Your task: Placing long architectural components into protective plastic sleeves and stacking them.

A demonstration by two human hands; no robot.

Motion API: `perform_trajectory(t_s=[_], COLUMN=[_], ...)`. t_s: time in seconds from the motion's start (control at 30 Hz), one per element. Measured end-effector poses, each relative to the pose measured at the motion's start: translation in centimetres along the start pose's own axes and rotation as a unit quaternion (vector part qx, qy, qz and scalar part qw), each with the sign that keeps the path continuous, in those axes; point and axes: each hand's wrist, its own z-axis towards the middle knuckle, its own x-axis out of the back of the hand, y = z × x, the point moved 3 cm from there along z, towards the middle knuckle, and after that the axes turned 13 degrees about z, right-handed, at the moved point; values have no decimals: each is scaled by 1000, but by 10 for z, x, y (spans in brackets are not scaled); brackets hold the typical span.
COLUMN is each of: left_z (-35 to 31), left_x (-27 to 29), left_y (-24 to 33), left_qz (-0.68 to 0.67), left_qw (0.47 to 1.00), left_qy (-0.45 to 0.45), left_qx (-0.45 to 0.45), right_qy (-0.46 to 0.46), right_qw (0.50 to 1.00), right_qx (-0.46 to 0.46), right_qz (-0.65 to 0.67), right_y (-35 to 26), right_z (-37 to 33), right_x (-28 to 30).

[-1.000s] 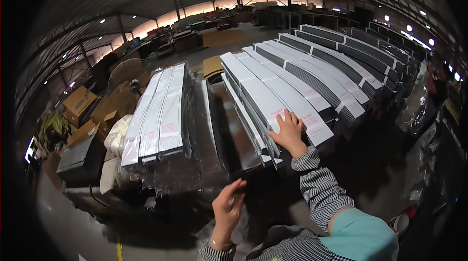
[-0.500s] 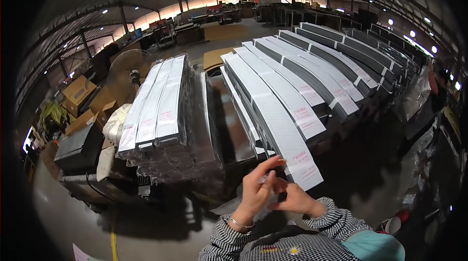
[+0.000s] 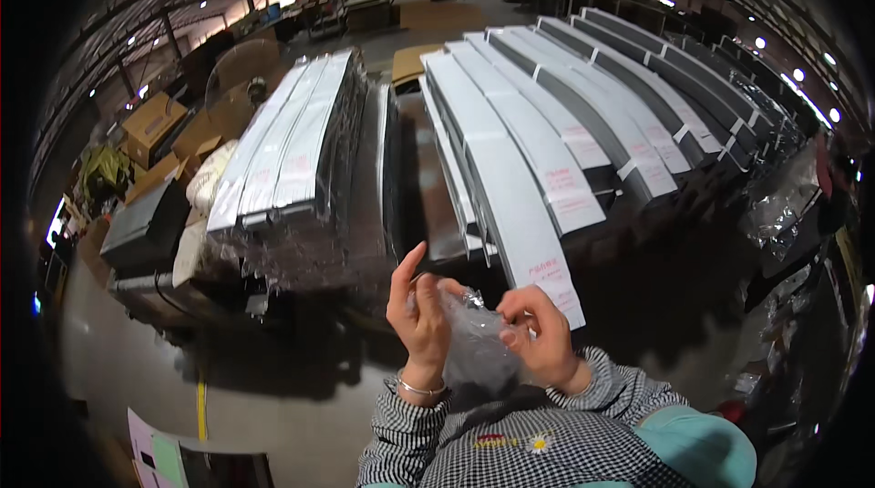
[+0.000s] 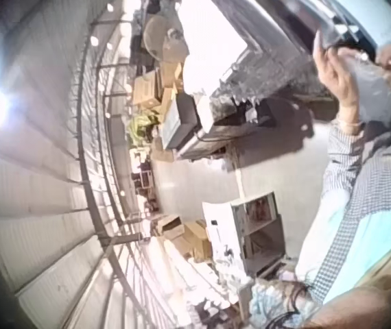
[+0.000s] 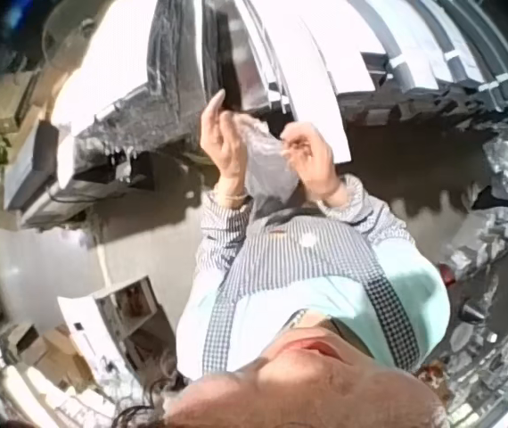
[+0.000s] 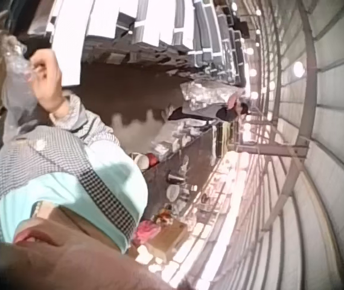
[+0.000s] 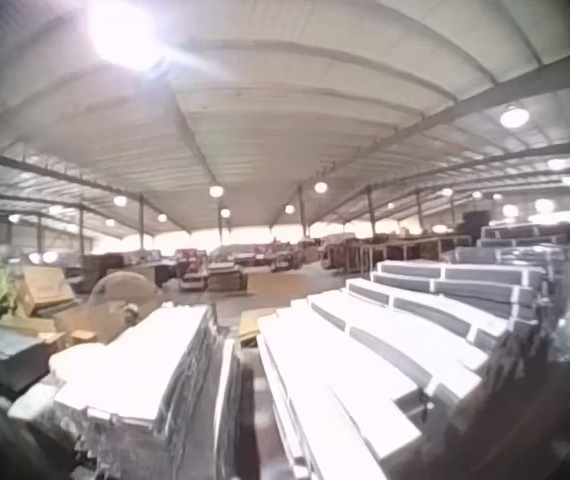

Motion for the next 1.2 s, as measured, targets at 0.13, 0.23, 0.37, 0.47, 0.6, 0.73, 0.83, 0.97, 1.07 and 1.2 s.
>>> perform_trajectory(t_s=[0.13, 0.23, 0.37, 0.47, 0.6, 0.73, 0.83, 0.97, 1.07, 1.2], left_z=[1, 1, -7, -15, -35, -69, -90, -110, -96, -104], left_x=[-18, -15, -25, -39, -18, -25, -48, -24, -12, -31], left_y=[5, -10, -13, 0, -12, -26, -37, -34, -36, -87], left_qz=[6, -106, -58, -49, -102, -173, -210, -408, -318, 334], left_qw=[998, 986, 986, 982, 982, 929, 894, 786, 804, 772], left_qy=[-62, -40, -67, -100, -30, -210, -260, -277, -340, -537], left_qx=[14, 121, 138, 151, 155, 249, 299, 372, 369, -69], right_qy=[-42, 2, -8, 60, 50, -18, -145, -185, -232, -220], right_qw=[995, 998, 994, 995, 998, 951, 824, 927, 971, 878], right_qx=[-74, -50, 39, 67, 19, 28, -201, -151, -39, -36], right_qz=[-61, -28, -100, -49, -25, 306, 509, 289, -47, -424], right_y=[1, -13, -20, -17, -22, -21, -10, -20, -15, 63], right_z=[19, 32, 37, 43, 21, -3, -37, -46, -58, -90], right_x=[14, 25, 24, 51, 74, 67, 75, 120, 150, 188])
